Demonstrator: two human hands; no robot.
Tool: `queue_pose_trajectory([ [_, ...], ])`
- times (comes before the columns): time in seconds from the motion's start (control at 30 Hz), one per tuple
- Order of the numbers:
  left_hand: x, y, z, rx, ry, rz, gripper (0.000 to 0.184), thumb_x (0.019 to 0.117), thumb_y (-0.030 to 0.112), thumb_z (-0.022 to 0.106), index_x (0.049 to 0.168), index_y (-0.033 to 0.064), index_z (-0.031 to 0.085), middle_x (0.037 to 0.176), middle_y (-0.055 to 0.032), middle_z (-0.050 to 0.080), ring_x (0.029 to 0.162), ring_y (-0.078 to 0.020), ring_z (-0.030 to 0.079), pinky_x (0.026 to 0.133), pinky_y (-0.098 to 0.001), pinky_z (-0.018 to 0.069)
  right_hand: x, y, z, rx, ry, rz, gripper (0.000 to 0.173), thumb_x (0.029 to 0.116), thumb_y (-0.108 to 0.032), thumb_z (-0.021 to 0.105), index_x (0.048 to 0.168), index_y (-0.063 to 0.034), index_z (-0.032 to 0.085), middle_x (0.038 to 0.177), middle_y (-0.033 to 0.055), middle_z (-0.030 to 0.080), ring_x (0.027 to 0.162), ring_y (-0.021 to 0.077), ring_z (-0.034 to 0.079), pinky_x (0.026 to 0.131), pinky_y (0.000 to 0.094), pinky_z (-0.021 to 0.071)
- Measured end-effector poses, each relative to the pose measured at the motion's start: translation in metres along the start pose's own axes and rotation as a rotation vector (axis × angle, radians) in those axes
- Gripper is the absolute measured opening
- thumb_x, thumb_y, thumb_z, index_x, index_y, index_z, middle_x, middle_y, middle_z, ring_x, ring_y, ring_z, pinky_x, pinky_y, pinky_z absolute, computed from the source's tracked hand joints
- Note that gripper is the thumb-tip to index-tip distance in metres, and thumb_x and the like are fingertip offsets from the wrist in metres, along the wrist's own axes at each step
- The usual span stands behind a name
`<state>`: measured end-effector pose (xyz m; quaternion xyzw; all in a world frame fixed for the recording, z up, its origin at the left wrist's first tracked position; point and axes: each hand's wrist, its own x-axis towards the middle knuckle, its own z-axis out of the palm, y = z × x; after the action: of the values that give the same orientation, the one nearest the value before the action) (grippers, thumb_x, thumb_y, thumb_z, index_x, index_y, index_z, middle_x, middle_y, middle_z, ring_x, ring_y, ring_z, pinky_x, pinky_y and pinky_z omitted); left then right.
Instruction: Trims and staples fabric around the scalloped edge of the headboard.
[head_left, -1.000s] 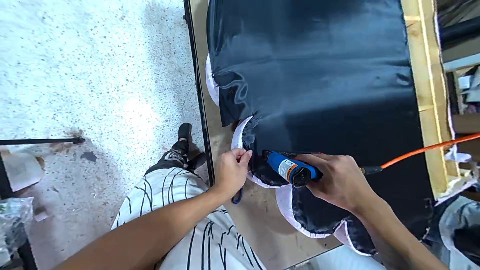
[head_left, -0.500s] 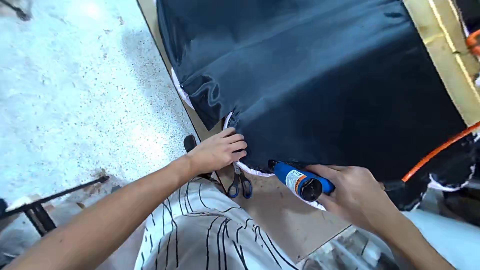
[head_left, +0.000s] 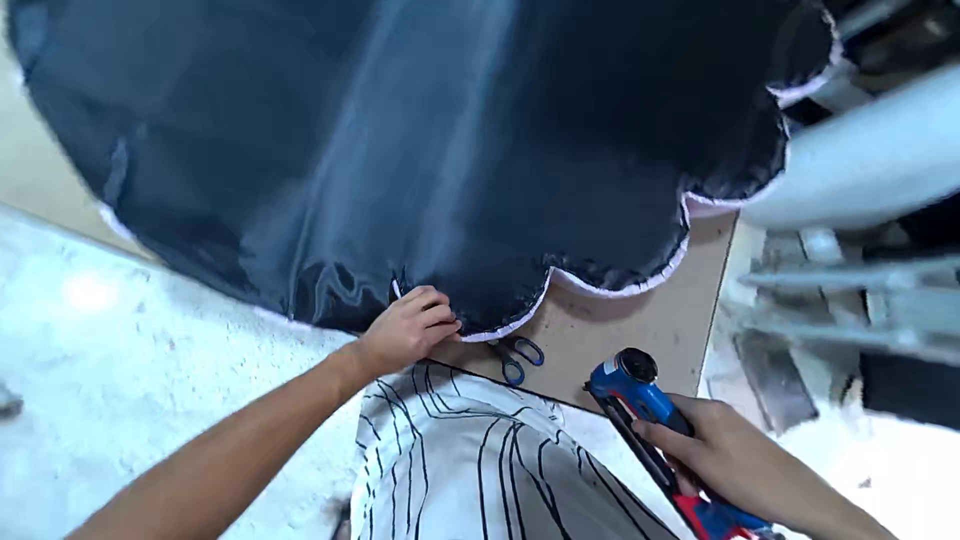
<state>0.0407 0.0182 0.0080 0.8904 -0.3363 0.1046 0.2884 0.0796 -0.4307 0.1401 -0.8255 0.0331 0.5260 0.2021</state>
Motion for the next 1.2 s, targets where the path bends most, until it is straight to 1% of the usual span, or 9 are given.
queue_pose_trajectory([
  [0.2,-0.002,-0.001,-0.004,0.029,-0.057,0.091,0.023,0.0985,0.009,0.058,0.115,0.0058,0.074,0.103,-0.0093,0.071,0.106,-0.0272,0.068,0.105,-0.0486,0.0516,-0.039,-0.060,0.067,0.231,0.161,0.089,0.037,0.0954,-0.056,0.063,0.098,-0.0189,0.069,0.069,0.0026,0.070,0.056,0.0185,0.069,0.055,0.0408,0.0615],
  [0.33,-0.015,0.012,0.004,0.013,-0.048,0.059,0.027,0.0960,0.005,0.058,0.118,0.0033,0.073,0.112,-0.0126,0.072,0.112,-0.0295,0.067,0.107,-0.0489,0.0500,-0.044,-0.109,0.113,0.567,0.304,0.055,0.034,0.0966,-0.046,0.066,0.098,-0.0120,0.069,0.070,0.0072,0.070,0.057,0.0229,0.070,0.056,0.0426,0.0631],
  [0.5,-0.031,0.019,0.005,0.067,-0.129,0.039,0.032,0.0977,0.007,0.055,0.125,0.0065,0.071,0.129,-0.0103,0.070,0.125,-0.0272,0.062,0.117,-0.0523,0.0398,-0.026,-0.138,0.164,0.756,0.427,-0.096,0.035,0.0979,-0.047,0.066,0.103,-0.0130,0.070,0.074,0.0087,0.070,0.062,0.0264,0.070,0.058,0.0465,0.0627],
  [0.63,-0.043,0.023,-0.001,0.077,-0.220,0.034,0.025,0.0977,0.012,0.057,0.117,0.0066,0.073,0.140,-0.0079,0.065,0.131,-0.0258,0.059,0.117,-0.0535,0.0396,-0.002,-0.163,0.202,0.518,0.791,-0.132,0.033,0.0959,-0.050,0.064,0.091,-0.0182,0.070,0.063,-0.0060,0.064,0.049,0.0095,0.063,0.044,0.0336,0.0567],
  [0.73,-0.037,0.024,-0.017,0.126,-0.251,0.019,0.022,0.0954,0.015,0.059,0.112,0.0129,0.075,0.146,-0.0010,0.061,0.117,-0.0214,0.064,0.093,-0.0450,0.0510,0.007,-0.186,0.211,0.300,0.936,-0.042,0.034,0.0926,-0.050,0.061,0.085,-0.0185,0.070,0.059,-0.0097,0.060,0.051,0.0043,0.059,0.046,0.0305,0.0500],
  [0.8,-0.036,0.023,-0.022,0.094,-0.323,0.002,0.022,0.0958,0.015,0.060,0.110,0.0133,0.076,0.149,-0.0004,0.058,0.105,-0.0212,0.067,0.083,-0.0414,0.0544,0.012,-0.190,0.219,0.292,0.955,-0.013,0.034,0.0924,-0.050,0.061,0.086,-0.0183,0.071,0.058,-0.0098,0.059,0.050,0.0038,0.058,0.046,0.0310,0.0498],
  [1.03,-0.038,0.009,-0.036,0.049,-0.663,0.018,0.022,0.0977,0.009,0.057,0.110,0.0093,0.075,0.163,0.0063,0.042,0.086,-0.0186,0.072,0.071,-0.0399,0.0587,0.007,-0.213,0.232,0.258,0.990,0.031,0.034,0.0931,-0.049,0.061,0.089,-0.0174,0.073,0.060,-0.0084,0.061,0.051,0.0044,0.059,0.046,0.0307,0.0499],
  [1.1,-0.040,0.006,-0.038,0.050,-0.722,0.026,0.021,0.0988,0.012,0.057,0.110,0.0095,0.074,0.165,0.0076,0.037,0.087,-0.0186,0.072,0.071,-0.0405,0.0593,0.010,-0.213,0.240,0.245,0.978,0.057,0.033,0.0943,-0.051,0.062,0.088,-0.0196,0.072,0.064,-0.0088,0.063,0.056,0.0055,0.062,0.051,0.0333,0.0547],
  [1.2,-0.037,-0.001,-0.040,0.003,-0.891,-0.014,0.029,0.1026,0.013,0.051,0.125,0.0108,0.069,0.169,0.0095,0.028,0.100,-0.0230,0.071,0.081,-0.0449,0.0586,0.008,-0.216,0.243,0.210,0.968,0.108,0.031,0.0915,-0.047,0.066,0.085,-0.0170,0.073,0.066,-0.0043,0.067,0.061,0.0094,0.067,0.056,0.0369,0.0570],
])
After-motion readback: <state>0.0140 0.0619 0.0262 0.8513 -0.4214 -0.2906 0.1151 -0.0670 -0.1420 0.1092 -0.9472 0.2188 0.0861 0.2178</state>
